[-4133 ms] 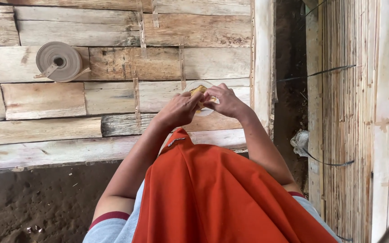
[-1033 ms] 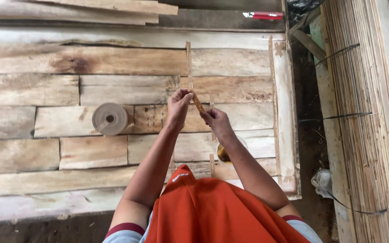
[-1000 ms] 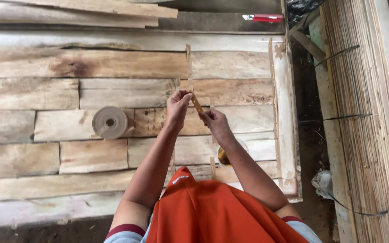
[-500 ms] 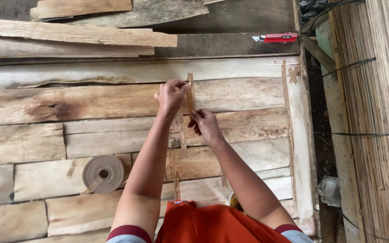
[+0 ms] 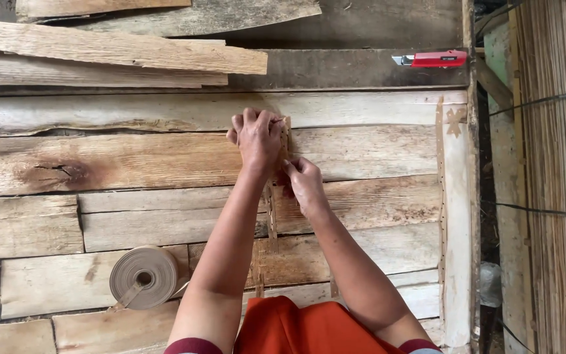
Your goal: The person repeatedly applies a brown paste from a small container onto thin wooden strips laid on a wooden surface. They use their fingers to spread the paste and then press the strips down. The process is repeated multiple times across different sections of the surface.
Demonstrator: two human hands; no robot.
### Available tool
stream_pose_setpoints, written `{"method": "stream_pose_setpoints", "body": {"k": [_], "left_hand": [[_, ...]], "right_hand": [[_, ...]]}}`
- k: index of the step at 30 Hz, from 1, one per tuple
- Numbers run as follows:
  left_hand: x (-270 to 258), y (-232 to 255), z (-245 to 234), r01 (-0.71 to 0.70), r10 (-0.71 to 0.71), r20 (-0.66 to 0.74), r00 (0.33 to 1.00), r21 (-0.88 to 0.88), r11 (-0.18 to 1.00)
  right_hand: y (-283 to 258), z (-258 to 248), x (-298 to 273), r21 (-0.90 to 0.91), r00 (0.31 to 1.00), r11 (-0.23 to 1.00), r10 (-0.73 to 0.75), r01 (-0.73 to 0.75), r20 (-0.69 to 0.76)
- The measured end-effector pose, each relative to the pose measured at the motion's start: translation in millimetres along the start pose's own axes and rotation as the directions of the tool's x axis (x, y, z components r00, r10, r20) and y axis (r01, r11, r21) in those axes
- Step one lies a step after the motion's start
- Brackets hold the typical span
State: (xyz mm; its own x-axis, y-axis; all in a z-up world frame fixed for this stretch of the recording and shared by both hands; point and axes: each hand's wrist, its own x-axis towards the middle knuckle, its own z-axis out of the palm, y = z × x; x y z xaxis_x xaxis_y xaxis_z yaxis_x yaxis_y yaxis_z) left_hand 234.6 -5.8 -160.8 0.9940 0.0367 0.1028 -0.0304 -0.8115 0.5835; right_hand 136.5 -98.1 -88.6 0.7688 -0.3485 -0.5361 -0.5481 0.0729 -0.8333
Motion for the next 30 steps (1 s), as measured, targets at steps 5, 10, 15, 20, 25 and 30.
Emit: {"method": "stream_pose_setpoints", "body": {"k": [5,10,15,20,25,30], "left_hand": [[-3,11,-10,0.007,-0.007,-0.02,1.0,-0.009,1.0],[-2,13,-26,0.047,-0.051,-0.033,0.998,-0.111,0.993],[-17,21,-64,-0.29,0.295,0.001,0.955,-0.19,0.938],[-17,16,-53,-0.353,0.354,0.024,0.935,-0.017,0.935],[-18,3,-37,-0.364,0.358,0.082,0.93,0.078,0.928],[-20,6,-47,-0.351,0.324,0.203,0.924,0.111,0.93]], "right_hand": [[-7,0,-6,-0.008,1.0,1.0,0.008,-0.008,-0.001],[-7,1,-7,0.009,0.999,0.999,0.03,-0.03,-0.014],[7,1,4,0.001,1.0,1.0,0.013,-0.013,0.0],[-7,2,-10,-0.011,1.0,1.0,0.009,-0.009,-0.019],[-7,6,-9,-0.019,1.0,1.0,0.0,-0.001,-0.02],[-11,3,-8,-0.044,1.0,0.999,0.01,-0.01,-0.013]]}}
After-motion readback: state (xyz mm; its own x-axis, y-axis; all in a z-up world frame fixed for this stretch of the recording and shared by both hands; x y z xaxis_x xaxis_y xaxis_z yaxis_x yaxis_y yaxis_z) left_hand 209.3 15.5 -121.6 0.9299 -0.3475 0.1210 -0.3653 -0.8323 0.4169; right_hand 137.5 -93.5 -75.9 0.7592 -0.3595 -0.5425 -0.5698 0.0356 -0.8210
